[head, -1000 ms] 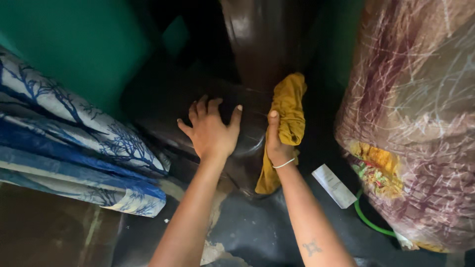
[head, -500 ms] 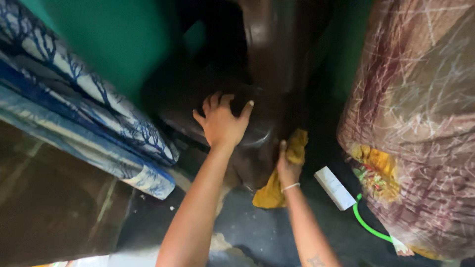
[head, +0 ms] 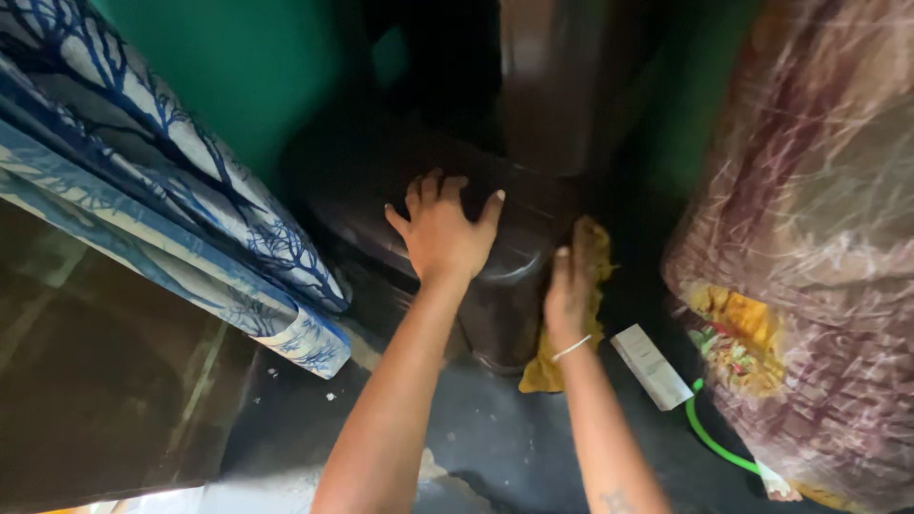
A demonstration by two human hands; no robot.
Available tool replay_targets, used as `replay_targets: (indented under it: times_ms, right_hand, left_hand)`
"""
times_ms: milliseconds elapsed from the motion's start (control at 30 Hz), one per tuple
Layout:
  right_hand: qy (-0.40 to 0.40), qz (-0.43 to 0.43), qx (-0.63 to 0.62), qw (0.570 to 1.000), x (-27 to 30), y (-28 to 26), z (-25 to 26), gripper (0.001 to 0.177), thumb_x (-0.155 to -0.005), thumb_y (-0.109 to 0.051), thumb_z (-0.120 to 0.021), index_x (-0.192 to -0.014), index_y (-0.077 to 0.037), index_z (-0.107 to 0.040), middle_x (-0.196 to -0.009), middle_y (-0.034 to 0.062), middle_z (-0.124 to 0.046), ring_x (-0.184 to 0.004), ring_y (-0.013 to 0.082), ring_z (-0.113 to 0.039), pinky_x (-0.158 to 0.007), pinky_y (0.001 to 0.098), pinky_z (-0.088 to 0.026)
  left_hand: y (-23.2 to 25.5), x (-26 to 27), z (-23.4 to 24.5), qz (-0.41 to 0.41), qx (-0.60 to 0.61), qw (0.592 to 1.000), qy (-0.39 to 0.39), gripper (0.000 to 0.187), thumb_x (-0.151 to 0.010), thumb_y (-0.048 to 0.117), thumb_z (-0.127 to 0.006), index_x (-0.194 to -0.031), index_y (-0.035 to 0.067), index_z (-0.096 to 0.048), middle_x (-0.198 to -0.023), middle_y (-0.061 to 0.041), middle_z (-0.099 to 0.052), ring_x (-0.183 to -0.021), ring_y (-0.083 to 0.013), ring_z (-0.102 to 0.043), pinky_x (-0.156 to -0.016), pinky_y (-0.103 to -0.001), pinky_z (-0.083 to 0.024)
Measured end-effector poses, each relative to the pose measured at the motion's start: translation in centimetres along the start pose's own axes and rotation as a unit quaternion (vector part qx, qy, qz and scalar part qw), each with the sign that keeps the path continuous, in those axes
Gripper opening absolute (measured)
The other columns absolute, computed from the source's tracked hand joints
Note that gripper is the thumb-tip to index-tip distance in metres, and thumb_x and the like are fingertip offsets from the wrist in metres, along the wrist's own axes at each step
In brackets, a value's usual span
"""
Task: The person sits on the floor and wipes a dark plastic chair with a yellow cloth. They clean the seat, backrest, and legs of the chair. The person also briefly handles a small white box and a yellow cloth on the floor.
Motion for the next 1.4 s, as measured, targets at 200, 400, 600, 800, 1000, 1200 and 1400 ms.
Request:
replay_targets:
  times_ms: [200, 400, 600, 800, 1000, 1200, 1400]
  right_hand:
    - [-0.018, 0.023, 0.051, 0.998, 0.1, 8.9, 0.7, 0.057, -0.102, -0.024, -0.054, -0.153, 0.001, -0.046, -0.161, 0.0253, -0.040, -0.152, 0.0420, -0.034, -0.127, 0.0468, -0.024]
    - [0.060, -0.021, 0.092, 0.994, 6.3, 15.0, 3.5, 0.091, -0.070, -0.018, -0.083, -0.146, 0.010, -0.041, -0.146, 0.0331, -0.044, -0.134, 0.0453, -0.042, -0.112, 0.0498, -0.033]
    - [0.028, -0.253, -0.164, 0.953, 5.2, 16.7, 3.5, 0.043, -0.078, 0.001, -0.068, -0.121, 0.003, -0.069, -0.110, 0.0128, -0.071, -0.098, 0.0243, -0.065, -0.087, 0.0372, -0.054]
    - [0.048, -0.074, -0.219, 0.972, -1.6, -3.3, 6.2, 0.032, -0.099, -0.013, -0.068, -0.126, 0.004, -0.066, -0.118, 0.0115, -0.070, -0.106, 0.0209, -0.063, -0.096, 0.0339, -0.051]
    - [0.030, 0.025, -0.002, 0.999, -3.9, 2.9, -0.3, 0.055, -0.108, -0.033, -0.047, -0.148, 0.005, -0.046, -0.149, 0.0264, -0.047, -0.137, 0.0400, -0.044, -0.115, 0.0441, -0.035]
    - [0.004, -0.040, 0.076, 0.996, 1.6, 14.0, -1.3, 0.060, -0.109, -0.034, -0.040, -0.153, 0.006, -0.041, -0.156, 0.0300, -0.042, -0.143, 0.0452, -0.041, -0.117, 0.0456, -0.033]
    - [-0.013, -0.344, -0.315, 0.884, -0.9, 7.4, 0.4, 0.058, -0.103, -0.035, -0.052, -0.149, 0.000, -0.051, -0.131, 0.0229, -0.062, -0.110, 0.0316, -0.058, -0.094, 0.0446, -0.044]
  left_hand:
    - [0.2, -0.1, 0.1, 0.001, -0.012, 1.000, -0.017, 0.055, -0.083, 0.054, -0.071, -0.119, 0.014, -0.070, -0.144, -0.011, -0.055, -0.142, -0.0329, -0.038, -0.117, -0.070, -0.014]
    - [0.4, -0.2, 0.0, -0.008, -0.013, 1.000, -0.010, 0.053, -0.082, 0.053, -0.072, -0.118, 0.014, -0.071, -0.144, -0.011, -0.055, -0.142, -0.0331, -0.037, -0.115, -0.071, -0.013]
    - [0.4, -0.3, -0.2, -0.002, -0.010, 1.000, -0.015, 0.052, -0.082, 0.052, -0.073, -0.120, 0.016, -0.071, -0.143, -0.008, -0.057, -0.142, -0.0306, -0.038, -0.116, -0.071, -0.013]
    - [0.3, -0.2, -0.3, -0.008, -0.013, 1.000, -0.007, 0.053, -0.081, 0.052, -0.073, -0.118, 0.014, -0.071, -0.144, -0.010, -0.055, -0.141, -0.0316, -0.038, -0.113, -0.071, -0.015]
    - [0.0, -0.2, -0.8, -0.001, -0.027, 1.000, -0.015, 0.053, -0.081, 0.052, -0.073, -0.119, 0.015, -0.070, -0.145, -0.010, -0.054, -0.141, -0.0318, -0.038, -0.115, -0.070, -0.014]
    - [0.2, -0.2, -0.5, -0.011, -0.015, 1.000, -0.010, 0.053, -0.082, 0.051, -0.073, -0.120, 0.014, -0.070, -0.145, -0.010, -0.055, -0.142, -0.0326, -0.038, -0.115, -0.071, -0.013]
    - [0.1, -0.3, -0.5, -0.010, -0.010, 1.000, -0.002, 0.051, -0.082, 0.051, -0.073, -0.119, 0.015, -0.070, -0.146, -0.010, -0.054, -0.143, -0.0329, -0.036, -0.116, -0.071, -0.013]
Point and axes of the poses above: each hand's wrist, its own x-axis away from the middle knuckle, its own z-axis out of the back of the hand, y = z × x, the point moved 10 cm from there along -x, towards the middle knuckle
